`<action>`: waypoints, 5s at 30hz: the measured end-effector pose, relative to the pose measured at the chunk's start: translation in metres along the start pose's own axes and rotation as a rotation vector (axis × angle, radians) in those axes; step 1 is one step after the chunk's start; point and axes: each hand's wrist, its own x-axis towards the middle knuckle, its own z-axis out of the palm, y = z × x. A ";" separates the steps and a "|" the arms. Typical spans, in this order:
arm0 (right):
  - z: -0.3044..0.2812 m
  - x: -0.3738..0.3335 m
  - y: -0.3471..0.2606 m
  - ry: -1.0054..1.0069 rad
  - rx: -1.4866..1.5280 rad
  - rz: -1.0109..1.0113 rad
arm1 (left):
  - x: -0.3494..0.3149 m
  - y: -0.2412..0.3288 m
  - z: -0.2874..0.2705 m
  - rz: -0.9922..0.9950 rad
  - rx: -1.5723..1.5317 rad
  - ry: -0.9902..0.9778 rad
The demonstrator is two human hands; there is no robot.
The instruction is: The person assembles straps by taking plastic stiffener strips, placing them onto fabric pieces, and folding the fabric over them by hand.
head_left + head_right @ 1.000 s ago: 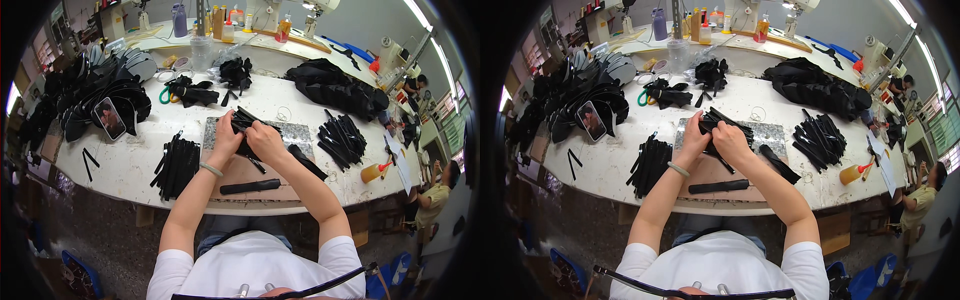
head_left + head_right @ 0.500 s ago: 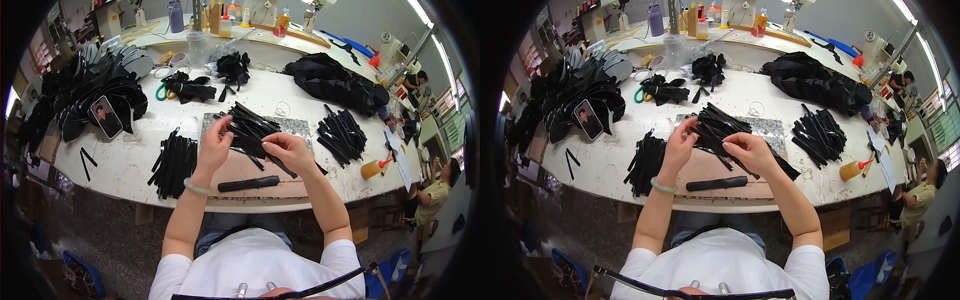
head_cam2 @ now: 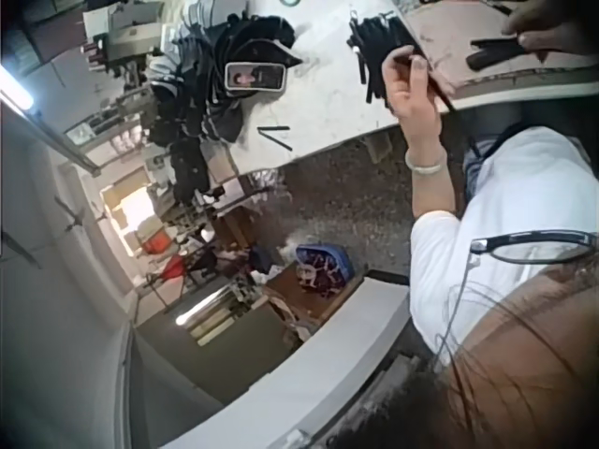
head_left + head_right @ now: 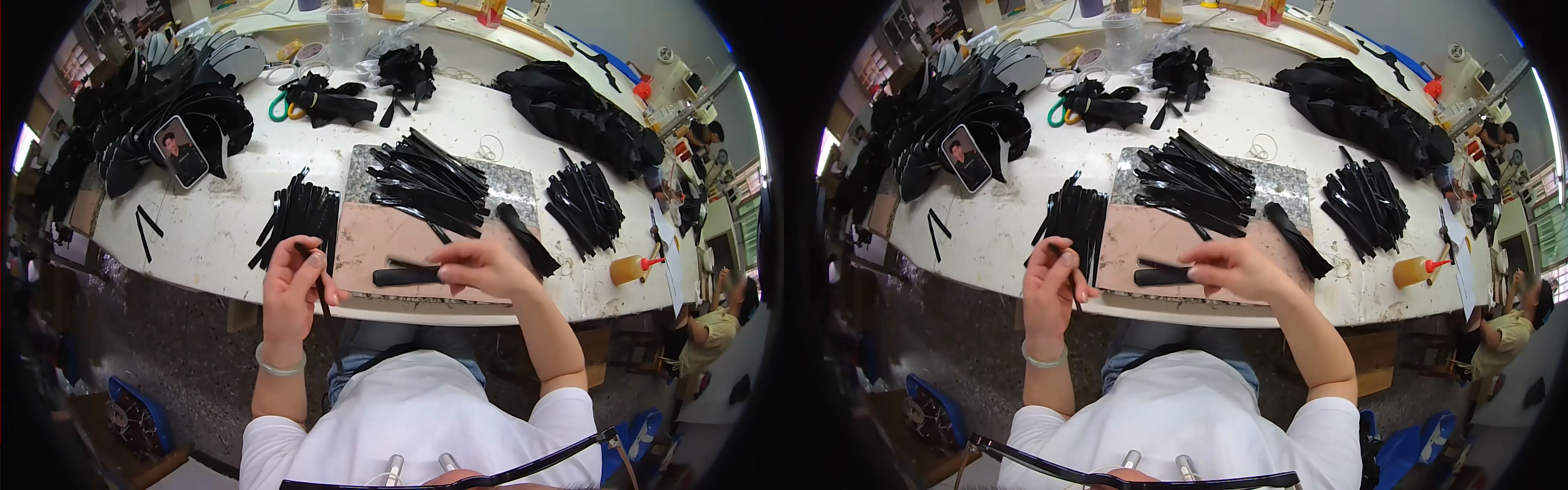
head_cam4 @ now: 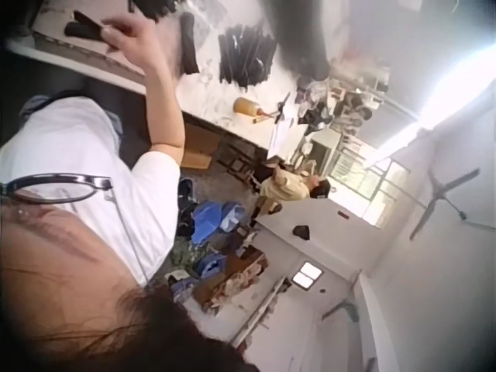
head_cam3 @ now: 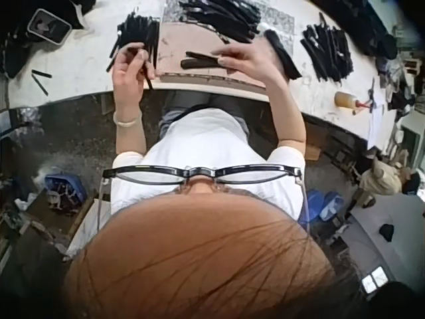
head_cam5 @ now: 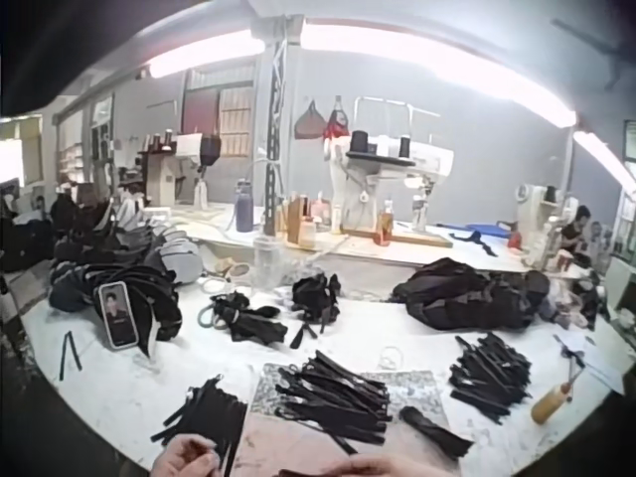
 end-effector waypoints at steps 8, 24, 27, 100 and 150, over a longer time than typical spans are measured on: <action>-0.007 0.036 0.004 -0.123 -0.394 0.179 | 0.004 -0.050 -0.009 0.011 0.837 -0.094; -0.012 0.040 -0.003 -0.149 -0.538 0.282 | 0.012 -0.067 0.011 0.252 1.165 -0.236; -0.031 0.028 -0.004 -0.108 -0.500 0.315 | 0.012 -0.065 0.018 0.282 1.175 -0.273; 0.029 0.013 -0.009 -0.029 0.012 0.120 | 0.002 -0.069 0.016 0.060 0.214 0.014; -0.013 -0.018 0.018 0.261 -1.171 0.040 | 0.013 -0.087 0.027 0.569 1.340 -0.397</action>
